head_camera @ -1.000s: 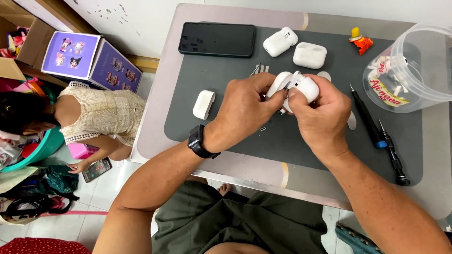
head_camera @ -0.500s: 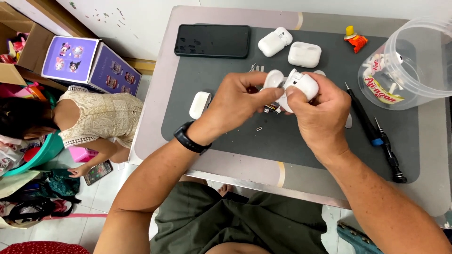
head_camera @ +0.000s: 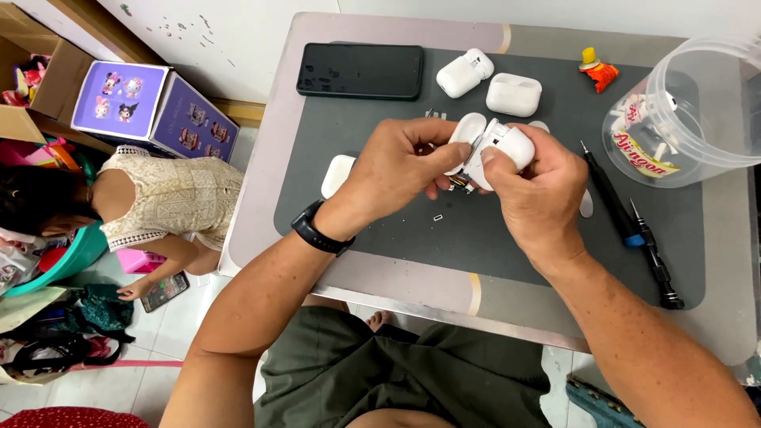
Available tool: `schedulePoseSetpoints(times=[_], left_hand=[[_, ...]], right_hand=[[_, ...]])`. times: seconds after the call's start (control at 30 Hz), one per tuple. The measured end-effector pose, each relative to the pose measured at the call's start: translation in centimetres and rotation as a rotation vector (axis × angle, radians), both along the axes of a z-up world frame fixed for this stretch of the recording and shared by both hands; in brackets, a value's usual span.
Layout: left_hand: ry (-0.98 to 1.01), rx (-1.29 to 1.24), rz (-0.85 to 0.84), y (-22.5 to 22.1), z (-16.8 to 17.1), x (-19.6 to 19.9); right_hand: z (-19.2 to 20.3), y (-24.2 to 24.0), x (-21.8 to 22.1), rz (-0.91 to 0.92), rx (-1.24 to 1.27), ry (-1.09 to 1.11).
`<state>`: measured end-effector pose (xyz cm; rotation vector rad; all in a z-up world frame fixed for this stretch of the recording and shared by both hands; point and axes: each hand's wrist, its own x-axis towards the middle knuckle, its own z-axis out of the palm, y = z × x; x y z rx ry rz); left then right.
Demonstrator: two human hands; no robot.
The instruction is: Reassembling an earbud charging case by carefully fitting the internal circuit board and battery into the plastic shell.
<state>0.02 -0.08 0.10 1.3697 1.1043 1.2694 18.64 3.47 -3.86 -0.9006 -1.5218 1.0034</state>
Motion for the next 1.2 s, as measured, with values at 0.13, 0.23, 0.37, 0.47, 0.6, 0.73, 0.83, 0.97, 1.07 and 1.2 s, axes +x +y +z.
schedulePoseSetpoints(times=[0.13, 0.23, 0.37, 0.47, 0.6, 0.73, 0.83, 0.97, 1.07, 1.2], left_hand=[[0.0, -0.001, 0.016, -0.3, 0.3, 0.3], [0.039, 0.019, 0.044, -0.4, 0.2, 0.6], [0.101, 0.05, 0.086, -0.5, 0.0, 0.7], [0.165, 0.073, 0.109, -0.3, -0.1, 0.6], [0.212, 0.054, 0.119, -0.5, -0.2, 0.3], [0.177, 0.058, 0.083, -0.1, -0.6, -0.2], [0.24, 0.074, 0.102, 0.0, -1.1, 0.1], [0.267, 0.127, 0.164, 0.1, -1.6, 0.6], [0.268, 0.113, 0.169, 0.1, -1.8, 0.7], [0.242, 0.049, 0.143, 0.0, -0.8, 0.5]], right_hand=[[-0.3, 0.2, 0.0, -0.005, -0.003, 0.0], [-0.4, 0.2, 0.0, -0.011, 0.002, -0.015], [-0.9, 0.4, 0.1, -0.003, 0.001, -0.016], [-1.5, 0.7, 0.1, 0.003, -0.004, -0.024], [-1.2, 0.3, -0.1, -0.028, 0.021, -0.057], [-1.4, 0.3, 0.0, -0.03, 0.04, -0.09], [-1.6, 0.5, 0.1, -0.051, 0.074, -0.108], [-1.2, 0.1, 0.0, -0.06, 0.08, -0.118], [-1.2, 0.1, 0.0, -0.06, 0.074, -0.115], [-0.8, 0.1, 0.0, -0.023, 0.045, -0.093]])
